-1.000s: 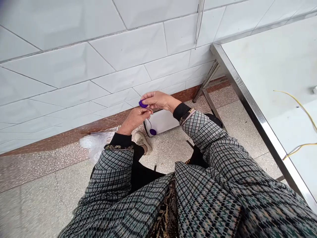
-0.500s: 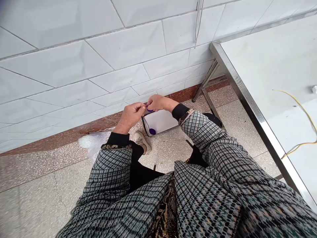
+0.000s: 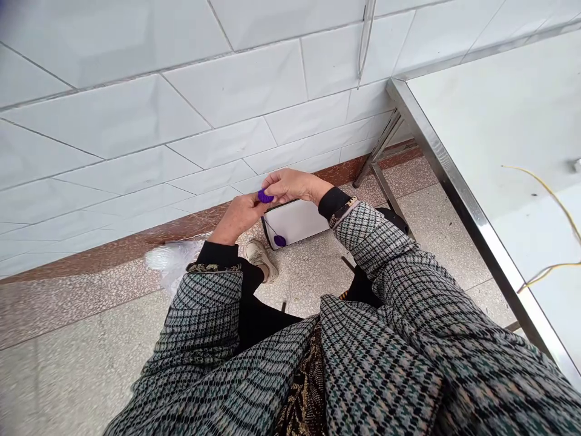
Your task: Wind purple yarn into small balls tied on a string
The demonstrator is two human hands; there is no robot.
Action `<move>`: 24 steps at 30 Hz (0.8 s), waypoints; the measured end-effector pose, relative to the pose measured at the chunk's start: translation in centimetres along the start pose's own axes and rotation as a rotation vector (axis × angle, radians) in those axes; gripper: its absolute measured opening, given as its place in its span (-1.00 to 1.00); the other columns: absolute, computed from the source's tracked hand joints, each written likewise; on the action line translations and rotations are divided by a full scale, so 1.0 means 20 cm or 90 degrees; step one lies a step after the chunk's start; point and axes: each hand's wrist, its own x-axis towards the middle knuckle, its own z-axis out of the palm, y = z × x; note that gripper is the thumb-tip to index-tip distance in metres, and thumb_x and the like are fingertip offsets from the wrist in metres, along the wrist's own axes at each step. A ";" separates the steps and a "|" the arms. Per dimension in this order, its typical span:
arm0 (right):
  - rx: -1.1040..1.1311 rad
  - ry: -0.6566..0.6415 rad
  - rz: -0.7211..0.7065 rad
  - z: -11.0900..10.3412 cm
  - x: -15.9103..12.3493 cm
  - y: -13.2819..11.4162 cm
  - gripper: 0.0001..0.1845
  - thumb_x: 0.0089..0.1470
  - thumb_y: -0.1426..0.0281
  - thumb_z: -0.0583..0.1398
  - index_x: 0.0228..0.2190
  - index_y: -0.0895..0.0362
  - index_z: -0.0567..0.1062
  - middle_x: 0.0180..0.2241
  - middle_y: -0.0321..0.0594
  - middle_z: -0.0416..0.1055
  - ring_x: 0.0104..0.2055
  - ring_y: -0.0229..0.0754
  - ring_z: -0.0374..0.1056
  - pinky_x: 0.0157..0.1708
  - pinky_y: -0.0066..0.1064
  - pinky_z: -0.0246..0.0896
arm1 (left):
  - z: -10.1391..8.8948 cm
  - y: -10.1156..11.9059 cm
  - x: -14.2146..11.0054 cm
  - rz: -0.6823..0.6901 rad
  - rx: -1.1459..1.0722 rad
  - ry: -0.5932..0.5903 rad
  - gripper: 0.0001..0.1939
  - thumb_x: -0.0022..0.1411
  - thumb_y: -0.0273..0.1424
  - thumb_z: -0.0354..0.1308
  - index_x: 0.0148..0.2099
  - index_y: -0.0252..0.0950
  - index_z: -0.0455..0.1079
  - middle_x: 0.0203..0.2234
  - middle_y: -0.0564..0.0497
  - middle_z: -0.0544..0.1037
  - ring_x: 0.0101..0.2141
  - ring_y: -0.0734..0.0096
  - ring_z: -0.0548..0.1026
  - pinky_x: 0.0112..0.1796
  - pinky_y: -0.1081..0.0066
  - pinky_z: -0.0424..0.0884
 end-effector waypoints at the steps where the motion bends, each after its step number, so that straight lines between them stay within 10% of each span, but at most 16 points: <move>1: -0.056 -0.008 -0.005 0.00 0.00 0.01 -0.80 -0.07 0.69 0.33 -0.44 0.22 0.48 -0.52 -0.30 0.43 -0.50 -0.38 0.32 -0.52 -0.59 0.24 | -0.01 0.00 0.00 -0.003 -0.008 0.004 -0.67 0.21 -0.21 0.04 -0.29 -0.31 0.53 -0.51 0.00 0.52 -0.42 0.31 0.37 -0.37 0.42 0.20; 6: -0.311 -0.008 0.008 0.01 0.00 0.02 -0.81 -0.14 0.67 0.35 -0.48 0.20 0.51 -0.49 -0.29 0.47 -0.48 -0.35 0.29 -0.51 -0.54 0.20 | -0.03 0.03 -0.01 0.024 -0.005 0.023 -0.76 0.18 -0.34 0.02 -0.45 -0.30 0.43 -0.58 0.05 0.43 -0.47 0.40 0.30 -0.37 0.43 0.20; 14: -0.340 0.096 0.020 0.02 0.03 0.00 -0.80 -0.02 0.68 0.25 -0.33 0.23 0.58 -0.61 -0.39 0.35 -0.65 -0.39 0.17 -0.60 -0.54 0.12 | -0.01 0.06 -0.03 0.031 -0.014 0.125 -0.78 0.25 -0.34 0.01 -0.33 -0.30 0.44 -0.45 -0.02 0.52 -0.37 0.34 0.41 -0.27 0.41 0.30; 24: 0.181 0.073 0.031 0.01 0.05 0.01 -0.85 0.15 0.68 0.17 -0.41 0.25 0.44 -0.64 -0.35 0.36 -0.62 -0.42 0.27 -0.55 -0.64 0.30 | 0.02 0.04 -0.02 0.093 0.020 0.089 -0.77 0.27 -0.33 0.00 -0.34 -0.30 0.43 -0.48 0.03 0.49 -0.39 0.38 0.39 -0.27 0.42 0.29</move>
